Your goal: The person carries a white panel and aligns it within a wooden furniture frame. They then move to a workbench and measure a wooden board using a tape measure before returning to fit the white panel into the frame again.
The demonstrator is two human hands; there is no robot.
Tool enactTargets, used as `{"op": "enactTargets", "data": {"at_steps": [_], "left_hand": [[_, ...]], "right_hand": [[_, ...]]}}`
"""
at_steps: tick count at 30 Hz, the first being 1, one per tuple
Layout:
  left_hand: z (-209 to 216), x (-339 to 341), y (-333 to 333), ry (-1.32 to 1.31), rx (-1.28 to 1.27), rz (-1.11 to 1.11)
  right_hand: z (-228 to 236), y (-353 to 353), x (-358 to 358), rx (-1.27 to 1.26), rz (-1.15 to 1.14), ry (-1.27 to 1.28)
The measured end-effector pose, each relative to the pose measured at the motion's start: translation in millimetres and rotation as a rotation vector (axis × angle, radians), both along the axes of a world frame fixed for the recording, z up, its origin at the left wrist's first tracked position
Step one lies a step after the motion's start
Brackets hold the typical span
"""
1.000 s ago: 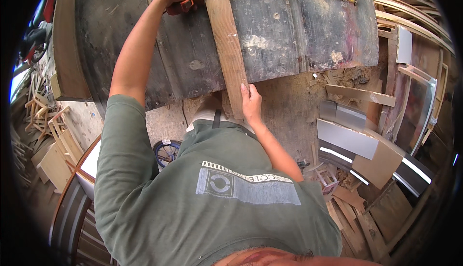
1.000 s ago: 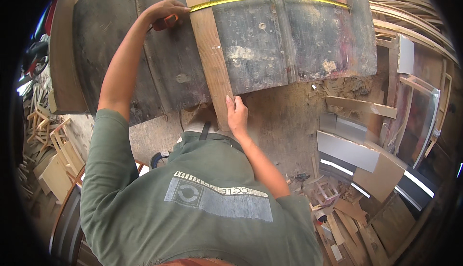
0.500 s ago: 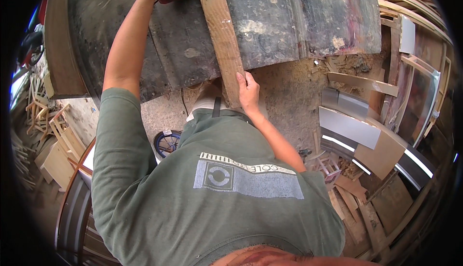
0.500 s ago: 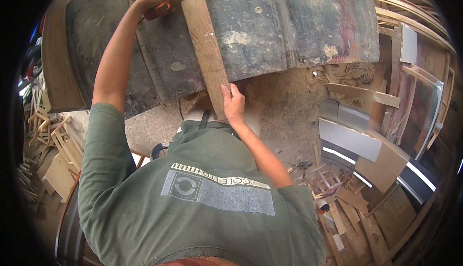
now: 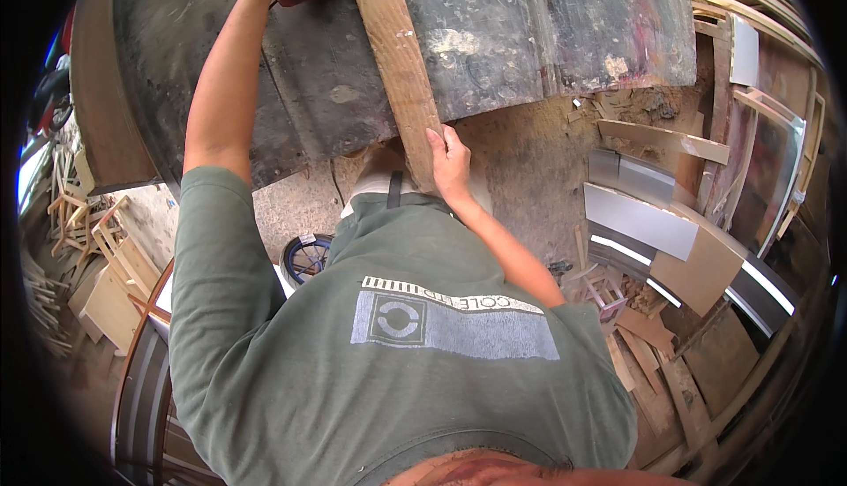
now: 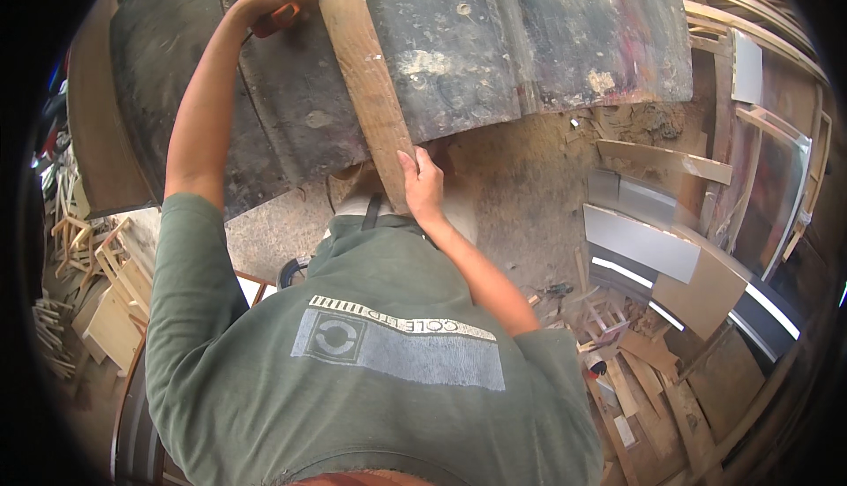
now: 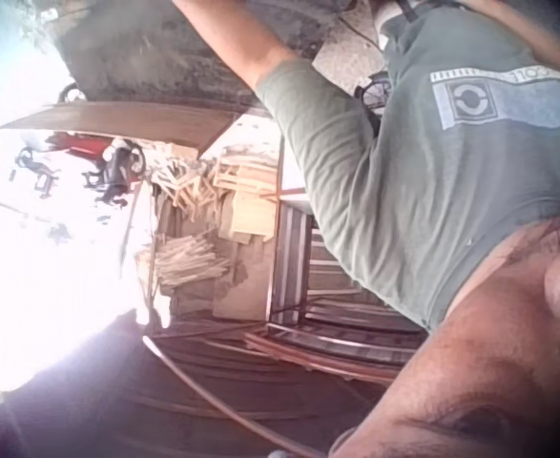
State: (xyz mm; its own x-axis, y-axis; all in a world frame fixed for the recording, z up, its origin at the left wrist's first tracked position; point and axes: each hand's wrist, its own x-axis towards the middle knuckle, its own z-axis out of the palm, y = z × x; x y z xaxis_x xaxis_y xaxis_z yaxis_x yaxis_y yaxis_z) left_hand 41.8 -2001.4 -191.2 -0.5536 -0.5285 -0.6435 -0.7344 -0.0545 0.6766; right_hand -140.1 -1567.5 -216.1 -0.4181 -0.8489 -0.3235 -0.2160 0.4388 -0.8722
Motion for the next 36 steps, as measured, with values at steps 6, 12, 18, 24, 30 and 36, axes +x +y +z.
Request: {"op": "enactTargets", "data": {"at_steps": [6,12,18,24,30,36], "left_hand": [[-7,2,-2,0.019,-0.022,0.004],[-8,3,-1,0.007,-0.057,-0.013],[-3,1,2,0.007,-0.028,0.024],[-3,1,3,0.057,0.025,0.049],[-3,2,6,0.076,0.016,0.075],[-5,3,3,0.067,0.02,0.068]], "right_hand": [[-3,1,0,-0.008,-0.023,-0.035],[-6,2,1,-0.015,-0.022,-0.026],[-3,1,-1,-0.018,-0.009,-0.022],[-7,3,-1,-0.025,-0.029,-0.044],[-6,2,-2,-0.037,-0.031,-0.065],[-8,3,-2,-0.026,-0.04,-0.082]]}}
